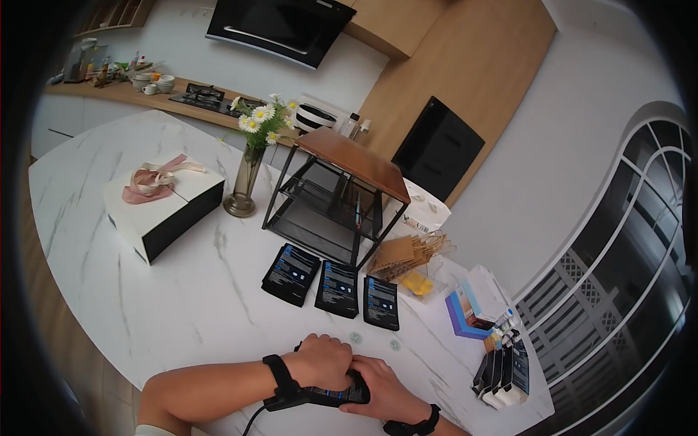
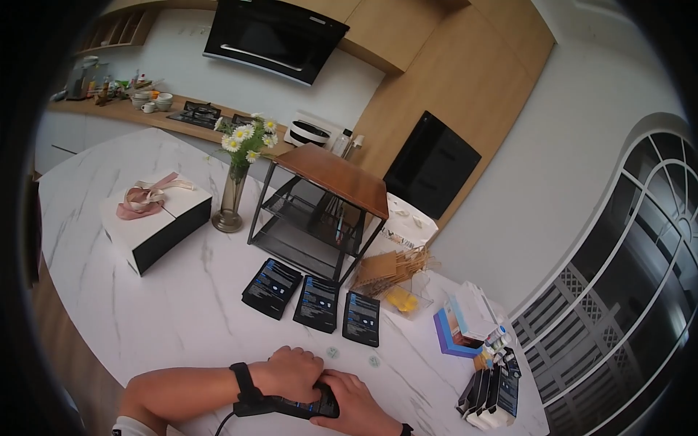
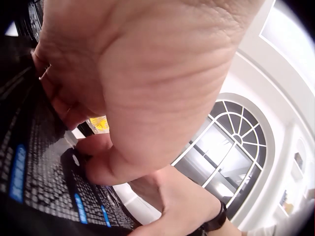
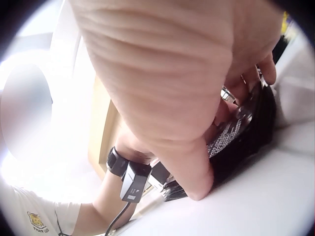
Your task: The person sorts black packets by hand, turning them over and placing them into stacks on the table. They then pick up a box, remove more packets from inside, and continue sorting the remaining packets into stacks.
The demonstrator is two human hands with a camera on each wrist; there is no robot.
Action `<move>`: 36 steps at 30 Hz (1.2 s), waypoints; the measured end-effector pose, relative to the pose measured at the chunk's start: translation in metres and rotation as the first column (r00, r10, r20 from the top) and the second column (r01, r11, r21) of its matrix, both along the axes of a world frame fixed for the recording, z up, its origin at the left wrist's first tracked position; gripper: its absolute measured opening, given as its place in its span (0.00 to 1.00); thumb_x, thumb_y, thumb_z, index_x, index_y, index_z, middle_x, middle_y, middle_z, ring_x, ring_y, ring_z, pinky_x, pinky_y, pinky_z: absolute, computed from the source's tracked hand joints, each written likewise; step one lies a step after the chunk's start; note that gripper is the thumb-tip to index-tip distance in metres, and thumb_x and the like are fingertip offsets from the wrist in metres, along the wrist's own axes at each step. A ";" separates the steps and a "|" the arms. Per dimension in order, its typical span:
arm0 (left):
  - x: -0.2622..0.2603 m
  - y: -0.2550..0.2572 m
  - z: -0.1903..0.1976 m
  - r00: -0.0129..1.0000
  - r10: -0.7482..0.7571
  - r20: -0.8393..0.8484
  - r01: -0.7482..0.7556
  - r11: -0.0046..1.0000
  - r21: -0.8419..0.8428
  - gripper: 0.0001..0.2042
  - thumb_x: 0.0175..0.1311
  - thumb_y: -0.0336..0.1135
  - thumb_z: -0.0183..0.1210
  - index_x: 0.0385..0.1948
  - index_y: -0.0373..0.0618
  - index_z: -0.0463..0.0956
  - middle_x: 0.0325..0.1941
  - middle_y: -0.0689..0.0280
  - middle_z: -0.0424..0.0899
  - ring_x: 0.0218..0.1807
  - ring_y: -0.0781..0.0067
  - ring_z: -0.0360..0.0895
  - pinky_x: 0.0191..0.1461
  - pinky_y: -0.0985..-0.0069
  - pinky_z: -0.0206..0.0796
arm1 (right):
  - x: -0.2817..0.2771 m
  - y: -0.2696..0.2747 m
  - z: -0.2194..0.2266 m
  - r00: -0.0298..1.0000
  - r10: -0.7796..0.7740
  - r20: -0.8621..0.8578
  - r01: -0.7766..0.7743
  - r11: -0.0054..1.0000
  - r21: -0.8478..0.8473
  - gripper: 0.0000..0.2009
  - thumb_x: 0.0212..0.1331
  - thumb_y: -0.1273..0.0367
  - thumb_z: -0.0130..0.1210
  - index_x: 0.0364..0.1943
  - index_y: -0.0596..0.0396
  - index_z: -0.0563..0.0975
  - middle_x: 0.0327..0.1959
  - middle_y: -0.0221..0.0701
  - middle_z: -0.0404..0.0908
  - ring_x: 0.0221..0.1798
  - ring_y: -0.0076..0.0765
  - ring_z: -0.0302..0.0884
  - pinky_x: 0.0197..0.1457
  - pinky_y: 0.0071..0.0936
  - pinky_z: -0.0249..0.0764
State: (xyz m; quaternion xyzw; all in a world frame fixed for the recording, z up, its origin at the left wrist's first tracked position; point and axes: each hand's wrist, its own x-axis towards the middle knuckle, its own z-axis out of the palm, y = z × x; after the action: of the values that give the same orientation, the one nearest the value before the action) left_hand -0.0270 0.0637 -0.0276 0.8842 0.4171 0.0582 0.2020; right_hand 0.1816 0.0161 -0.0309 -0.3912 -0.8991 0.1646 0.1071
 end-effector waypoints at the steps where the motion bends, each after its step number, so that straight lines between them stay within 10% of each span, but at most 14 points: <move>1: 0.000 0.002 0.001 1.000 -0.007 -0.004 0.007 1.000 -0.004 0.25 0.57 0.51 0.60 0.46 0.36 0.80 0.48 0.50 0.85 0.55 0.49 0.81 0.59 0.54 0.71 | 0.002 -0.001 0.000 1.000 -0.007 -0.004 0.007 1.000 -0.004 0.45 0.49 0.51 0.75 0.66 0.61 0.66 0.69 0.49 0.66 0.71 0.58 0.61 0.75 0.48 0.59; 12: -0.024 0.024 0.016 0.948 -0.088 0.306 0.213 0.889 -0.405 0.24 0.60 0.39 0.68 0.53 0.33 0.73 0.39 0.54 0.83 0.45 0.62 0.83 0.49 0.70 0.74 | 0.014 -0.002 -0.030 0.912 -0.222 -0.346 0.227 0.974 -0.026 0.60 0.47 0.63 0.78 0.78 0.58 0.43 0.74 0.53 0.50 0.75 0.52 0.57 0.78 0.47 0.58; 14: -0.021 0.027 0.011 0.845 0.064 0.531 0.185 0.897 -0.402 0.20 0.61 0.35 0.69 0.48 0.35 0.73 0.38 0.59 0.82 0.41 0.68 0.80 0.48 0.71 0.73 | 0.017 0.001 -0.039 0.846 -0.295 -0.445 0.243 0.955 -0.170 0.61 0.50 0.69 0.76 0.79 0.58 0.36 0.73 0.49 0.53 0.74 0.45 0.60 0.78 0.44 0.57; 17: 0.000 0.019 0.006 0.550 0.266 0.792 0.115 0.915 -0.388 0.17 0.65 0.25 0.66 0.50 0.37 0.67 0.43 0.63 0.78 0.47 0.78 0.75 0.52 0.76 0.72 | 0.021 0.006 -0.040 0.469 -0.325 -0.821 0.118 0.944 -0.307 0.51 0.58 0.76 0.66 0.78 0.60 0.39 0.75 0.46 0.55 0.72 0.42 0.66 0.75 0.42 0.62; 22: 0.034 -0.008 -0.020 0.268 0.273 0.924 0.095 0.947 -0.308 0.18 0.67 0.24 0.64 0.52 0.37 0.65 0.48 0.63 0.78 0.52 0.77 0.74 0.59 0.77 0.69 | 0.015 -0.002 -0.042 0.385 -0.298 -0.874 -0.004 0.946 -0.325 0.37 0.65 0.80 0.54 0.76 0.58 0.49 0.70 0.39 0.64 0.72 0.36 0.64 0.75 0.39 0.59; 30: 0.050 -0.028 -0.030 0.375 0.037 0.926 0.074 0.995 -0.070 0.21 0.60 0.22 0.68 0.50 0.42 0.66 0.54 0.59 0.75 0.58 0.66 0.73 0.64 0.68 0.65 | 0.012 -0.016 -0.031 0.208 -0.355 -0.912 0.081 0.935 -0.345 0.24 0.65 0.84 0.49 0.66 0.60 0.62 0.66 0.41 0.71 0.66 0.33 0.73 0.72 0.34 0.67; 36: 0.047 -0.018 -0.057 0.345 0.216 0.913 0.065 0.965 -0.253 0.23 0.55 0.16 0.62 0.51 0.44 0.66 0.56 0.60 0.73 0.61 0.68 0.71 0.65 0.72 0.64 | 0.019 -0.003 -0.050 0.298 -0.497 -0.815 0.041 0.860 -0.509 0.27 0.63 0.85 0.47 0.68 0.60 0.63 0.68 0.41 0.70 0.68 0.34 0.71 0.73 0.34 0.67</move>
State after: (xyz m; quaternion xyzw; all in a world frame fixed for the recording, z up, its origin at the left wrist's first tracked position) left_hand 0.0202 0.0461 -0.0850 0.6396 0.2711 0.5094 0.5078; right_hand 0.2007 0.0135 -0.0810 -0.3884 -0.5399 0.5127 0.5430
